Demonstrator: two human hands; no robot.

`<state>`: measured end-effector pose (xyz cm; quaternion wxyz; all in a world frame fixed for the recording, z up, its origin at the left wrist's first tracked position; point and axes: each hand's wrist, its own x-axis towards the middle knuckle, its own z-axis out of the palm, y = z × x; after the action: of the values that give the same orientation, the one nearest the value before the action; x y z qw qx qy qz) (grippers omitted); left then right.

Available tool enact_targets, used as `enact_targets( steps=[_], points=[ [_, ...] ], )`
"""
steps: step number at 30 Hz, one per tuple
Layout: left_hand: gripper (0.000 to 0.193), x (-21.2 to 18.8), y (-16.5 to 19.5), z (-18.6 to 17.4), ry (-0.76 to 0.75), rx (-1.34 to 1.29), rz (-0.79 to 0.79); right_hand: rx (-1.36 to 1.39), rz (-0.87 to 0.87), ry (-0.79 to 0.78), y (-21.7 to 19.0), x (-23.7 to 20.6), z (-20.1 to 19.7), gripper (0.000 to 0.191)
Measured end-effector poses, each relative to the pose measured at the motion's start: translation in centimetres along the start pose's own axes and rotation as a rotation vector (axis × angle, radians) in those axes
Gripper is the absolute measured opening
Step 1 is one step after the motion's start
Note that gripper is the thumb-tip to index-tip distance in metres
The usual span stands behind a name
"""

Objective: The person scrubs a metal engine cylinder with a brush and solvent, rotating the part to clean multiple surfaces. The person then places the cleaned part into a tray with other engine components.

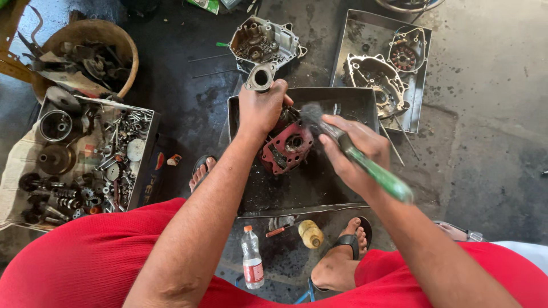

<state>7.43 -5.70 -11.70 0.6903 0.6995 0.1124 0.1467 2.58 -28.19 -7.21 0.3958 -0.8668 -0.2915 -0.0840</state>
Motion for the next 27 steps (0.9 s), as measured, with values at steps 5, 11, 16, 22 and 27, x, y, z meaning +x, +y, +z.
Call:
enact_targets(
  steps=[5, 11, 16, 22, 27],
  points=[
    [0.018, -0.1, 0.0, 0.0, 0.034, 0.054, 0.016, -0.051, 0.029, -0.070, 1.7, 0.0, 0.9, 0.030],
    [0.025, -0.1, 0.0, 0.0, 0.068, 0.177, -0.055, 0.109, 0.243, 0.049, 1.5, -0.6, 0.7, 0.032],
    [0.024, 0.2, 0.4, 0.3, 0.114, 0.145, -0.018, -0.046, 0.325, -0.109, 1.6, -0.1, 1.3, 0.032],
    [0.024, -0.2, 0.4, 0.2, 0.155, 0.235, 0.018, 0.076, 0.282, 0.088, -0.6, -0.2, 2.2, 0.030],
    [0.024, -0.5, 0.2, 0.2, 0.164, 0.185, -0.028, 0.027, 0.123, -0.084, -1.8, -0.3, 2.5, 0.031]
  ],
)
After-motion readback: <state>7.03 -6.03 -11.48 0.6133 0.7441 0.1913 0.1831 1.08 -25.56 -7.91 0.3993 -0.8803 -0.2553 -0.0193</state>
